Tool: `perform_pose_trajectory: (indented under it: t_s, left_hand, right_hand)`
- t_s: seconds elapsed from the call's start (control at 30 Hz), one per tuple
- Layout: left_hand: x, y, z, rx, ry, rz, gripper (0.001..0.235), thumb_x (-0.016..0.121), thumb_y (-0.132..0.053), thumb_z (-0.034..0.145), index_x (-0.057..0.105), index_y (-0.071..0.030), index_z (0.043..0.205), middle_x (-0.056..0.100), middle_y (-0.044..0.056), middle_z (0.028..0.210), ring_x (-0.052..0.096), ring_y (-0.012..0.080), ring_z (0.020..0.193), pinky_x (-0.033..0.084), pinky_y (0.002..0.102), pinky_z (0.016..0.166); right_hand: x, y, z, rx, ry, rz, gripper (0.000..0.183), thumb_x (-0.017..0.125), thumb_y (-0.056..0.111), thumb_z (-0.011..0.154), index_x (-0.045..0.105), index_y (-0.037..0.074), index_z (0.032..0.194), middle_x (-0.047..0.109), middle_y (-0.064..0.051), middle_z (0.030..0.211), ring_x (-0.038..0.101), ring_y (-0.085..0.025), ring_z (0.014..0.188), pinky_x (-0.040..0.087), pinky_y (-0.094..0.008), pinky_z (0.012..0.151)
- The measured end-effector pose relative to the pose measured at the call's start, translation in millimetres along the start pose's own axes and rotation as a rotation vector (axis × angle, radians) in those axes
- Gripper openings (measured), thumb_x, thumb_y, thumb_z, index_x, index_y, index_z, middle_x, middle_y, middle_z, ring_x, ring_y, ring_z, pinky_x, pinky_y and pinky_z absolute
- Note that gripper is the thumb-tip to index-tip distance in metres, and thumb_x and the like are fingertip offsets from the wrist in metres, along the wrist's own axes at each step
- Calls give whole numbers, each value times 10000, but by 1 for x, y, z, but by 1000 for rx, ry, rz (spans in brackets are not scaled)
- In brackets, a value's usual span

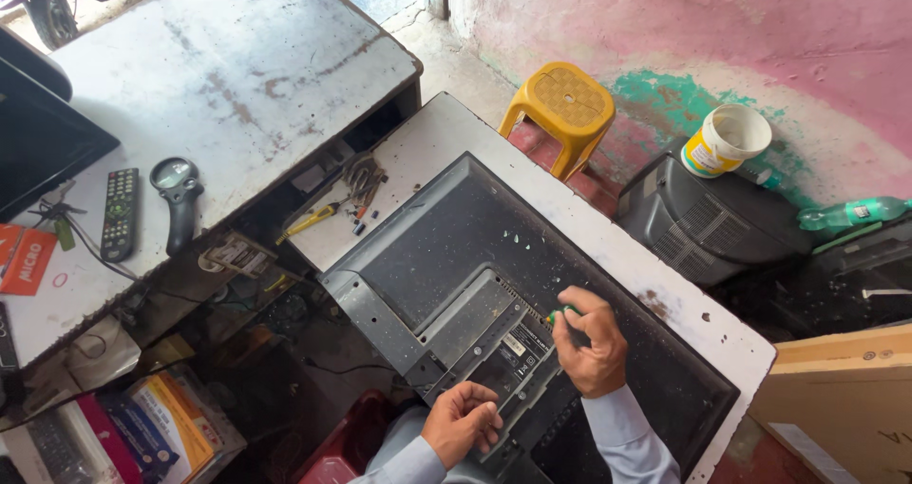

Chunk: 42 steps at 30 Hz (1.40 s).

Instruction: The person uses a screwdriver to remove screws from the back panel of a television set, then detaches the panel and sets it aside. The person then moves the television and handles a power cord.

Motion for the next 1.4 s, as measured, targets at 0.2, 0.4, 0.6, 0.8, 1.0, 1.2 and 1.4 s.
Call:
perform_pose_trajectory:
  t_s: [0.2, 0.4, 0.6, 0.8, 1.0, 1.2, 1.4]
  left_hand:
    - [-6, 10, 0, 6, -12, -3, 183, 626, -77, 995, 616, 35, 1139, 731, 128, 824, 690, 169, 624, 551, 295, 520]
    - [-8, 12, -1, -11, -25, -27, 188, 617, -72, 993, 602, 30, 1149, 727, 132, 826, 690, 172, 626, 551, 296, 519]
    - [-14, 4, -8, 31, -33, -36, 189, 612, -60, 984, 618, 39, 1144, 728, 134, 824, 696, 173, 628, 554, 292, 520]
    - [-19, 5, -14, 50, -48, -1, 189, 616, -68, 990, 618, 45, 1141, 728, 123, 817, 685, 168, 621, 549, 292, 511]
    - [-22, 16, -12, 51, -65, -42, 186, 624, -72, 974, 628, 25, 1133, 729, 144, 812, 688, 186, 604, 552, 309, 488]
    - [-30, 21, -20, 77, -78, 7, 197, 628, -77, 967, 646, 24, 1136, 735, 132, 836, 692, 175, 651, 578, 309, 547]
    - [-24, 9, -28, 51, -82, 13, 223, 628, -73, 965, 638, 43, 1155, 738, 124, 868, 698, 176, 685, 581, 305, 568]
  right_hand:
    - [-5, -8, -2, 103, -57, -117, 377, 942, 116, 711, 574, 67, 779, 637, -74, 785, 691, -212, 725, 590, -319, 657]
    - [-4, -4, -9, 81, -81, -80, 315, 905, 61, 771, 592, 76, 798, 653, -59, 828, 731, -203, 819, 595, -310, 698]
    - [7, -6, -16, 65, -51, -30, 226, 807, 1, 826, 592, 34, 886, 707, -149, 1051, 737, -260, 935, 628, -327, 791]
    - [-4, -17, -13, 215, -98, -267, 365, 961, 70, 745, 598, 32, 730, 631, -103, 754, 657, -249, 670, 551, -351, 629]
    - [-8, 3, -2, -39, -114, -136, 286, 874, -26, 807, 604, 58, 849, 687, -106, 904, 718, -271, 842, 575, -368, 711]
    - [0, -17, -12, 0, -56, 12, 277, 852, -29, 840, 599, 16, 942, 684, -191, 1062, 690, -330, 914, 605, -379, 787]
    - [-1, -53, -27, 349, -33, -337, 285, 947, 136, 773, 679, 73, 841, 634, -130, 817, 656, -257, 724, 477, -383, 640]
Point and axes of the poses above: each hand's wrist, its own z-axis towards the middle knuckle, its own x-axis out of the palm, y = z × x, the point moved 6 cm from there along z, towards the middle knuckle
